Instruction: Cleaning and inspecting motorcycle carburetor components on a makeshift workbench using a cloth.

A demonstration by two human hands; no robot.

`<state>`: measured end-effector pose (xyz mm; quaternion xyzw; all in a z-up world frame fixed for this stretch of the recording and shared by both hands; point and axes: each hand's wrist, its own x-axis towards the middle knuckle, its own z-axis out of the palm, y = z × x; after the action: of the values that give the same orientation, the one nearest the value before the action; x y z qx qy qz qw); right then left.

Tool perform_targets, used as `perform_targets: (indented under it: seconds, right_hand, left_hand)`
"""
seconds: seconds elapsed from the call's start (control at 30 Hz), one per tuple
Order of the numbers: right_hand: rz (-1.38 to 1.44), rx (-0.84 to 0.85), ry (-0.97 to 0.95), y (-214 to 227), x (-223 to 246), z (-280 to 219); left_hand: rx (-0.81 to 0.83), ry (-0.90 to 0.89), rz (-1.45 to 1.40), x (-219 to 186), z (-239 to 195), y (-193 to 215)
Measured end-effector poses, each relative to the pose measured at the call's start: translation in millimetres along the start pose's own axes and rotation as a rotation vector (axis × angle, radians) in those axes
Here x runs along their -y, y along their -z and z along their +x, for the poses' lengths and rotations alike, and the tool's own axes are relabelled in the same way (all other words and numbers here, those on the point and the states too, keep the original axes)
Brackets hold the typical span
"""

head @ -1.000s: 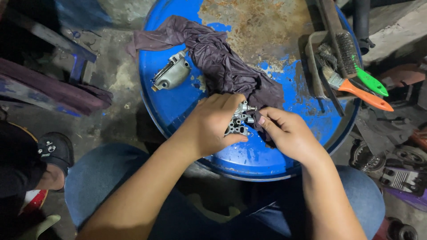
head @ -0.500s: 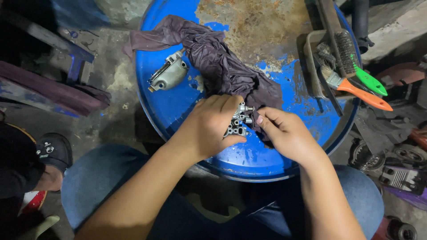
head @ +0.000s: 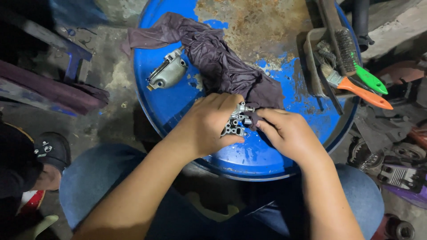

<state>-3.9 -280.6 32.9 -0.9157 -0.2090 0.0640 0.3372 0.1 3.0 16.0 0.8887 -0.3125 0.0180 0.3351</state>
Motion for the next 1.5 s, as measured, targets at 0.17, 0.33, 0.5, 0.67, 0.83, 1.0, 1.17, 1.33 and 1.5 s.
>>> perform_targets:
  seconds: [0.17,0.33,0.5,0.67,0.83,1.0,1.17,1.33,1.5]
  right_hand:
    - [0.136,0.004,-0.083,-6,-24,0]
    - [0.229,-0.062,-0.171,-16,-43,-2]
    - [0.248,-0.165,-0.109,-8,-6,2]
    - [0.135,-0.175,-0.017,9,22,-1]
    - [-0.038,-0.222,0.120,9,34,-5]
    - [-0.028,-0.256,0.130,10,21,-11]
    - [-0.253,-0.076,0.166,13,29,-10]
    - [-0.457,-0.172,0.332,22,25,-13]
    - [0.150,-0.570,-0.147,10,-26,-29]
  left_hand:
    - [-0.036,-0.038,-0.021,7,-1,-5]
    - [-0.080,-0.073,0.026,9,-3,-10]
    - [-0.154,-0.101,0.118,8,-4,-9]
    - [-0.155,-0.101,0.107,6,-4,-8]
    - [-0.131,-0.080,0.064,2,-4,-2]
    - [-0.134,-0.077,0.045,2,-2,-2]
    - [0.016,0.015,-0.046,1,1,3]
    - [0.017,0.018,-0.026,0,1,3]
    - [0.047,0.039,-0.031,-2,1,4]
